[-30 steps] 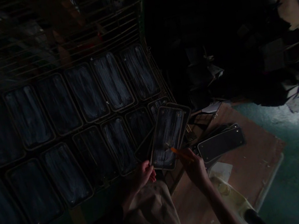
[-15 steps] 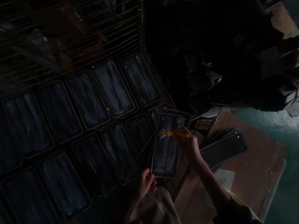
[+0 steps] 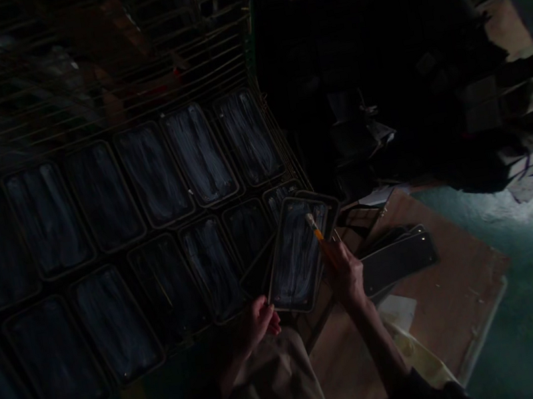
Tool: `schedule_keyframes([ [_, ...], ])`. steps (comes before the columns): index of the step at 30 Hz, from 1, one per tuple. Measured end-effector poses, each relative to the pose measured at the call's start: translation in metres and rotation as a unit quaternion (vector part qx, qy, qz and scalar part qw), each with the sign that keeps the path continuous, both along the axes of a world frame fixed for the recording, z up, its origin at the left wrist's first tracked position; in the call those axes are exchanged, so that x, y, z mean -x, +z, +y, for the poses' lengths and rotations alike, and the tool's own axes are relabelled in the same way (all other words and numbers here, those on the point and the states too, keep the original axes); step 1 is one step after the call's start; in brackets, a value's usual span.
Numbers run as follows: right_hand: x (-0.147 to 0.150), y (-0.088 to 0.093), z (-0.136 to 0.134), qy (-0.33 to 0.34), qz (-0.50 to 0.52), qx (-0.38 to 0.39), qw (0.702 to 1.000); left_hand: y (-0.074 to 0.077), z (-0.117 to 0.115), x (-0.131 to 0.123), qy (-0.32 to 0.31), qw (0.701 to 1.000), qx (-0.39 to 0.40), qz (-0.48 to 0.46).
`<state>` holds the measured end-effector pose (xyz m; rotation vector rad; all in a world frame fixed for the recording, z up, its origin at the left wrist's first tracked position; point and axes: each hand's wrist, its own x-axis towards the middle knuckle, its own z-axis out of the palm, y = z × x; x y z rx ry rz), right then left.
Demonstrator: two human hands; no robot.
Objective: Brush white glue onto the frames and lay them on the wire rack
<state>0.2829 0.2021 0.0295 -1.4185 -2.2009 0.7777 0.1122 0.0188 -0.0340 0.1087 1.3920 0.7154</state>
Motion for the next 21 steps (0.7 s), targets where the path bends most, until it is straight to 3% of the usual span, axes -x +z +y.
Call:
schedule_keyframes([
  [3, -0.004, 0.008, -0.04, 0.023, -0.008, 0.056, 0.998, -0.001, 0.0, 0.001, -0.011, 1.0, -0.003, -0.003],
  [6, -0.006, 0.022, -0.057, -0.008, 0.035, 0.135, 0.99, 0.002, 0.0, 0.004, -0.015, 1.0, -0.004, -0.015],
  [8, -0.007, 0.029, -0.048, -0.035, 0.058, 0.156, 0.985, 0.004, 0.0, 0.005, -0.007, 1.0, -0.004, -0.021],
  [11, -0.009, 0.031, -0.019, -0.061, 0.055, 0.1, 0.992, 0.005, 0.0, 0.005, 0.002, 1.0, -0.001, -0.021],
  [14, -0.012, 0.023, -0.008, -0.019, 0.012, 0.053, 0.998, 0.005, 0.001, 0.003, 0.013, 1.0, 0.007, -0.01],
  [17, -0.019, 0.016, -0.037, 0.024, -0.036, 0.061, 0.997, 0.007, 0.004, 0.001, 0.02, 0.999, 0.011, -0.024],
  [21, -0.031, 0.019, -0.107, 0.011, -0.057, 0.12, 0.991, 0.021, 0.007, 0.003, 0.042, 0.996, 0.0, -0.075],
])
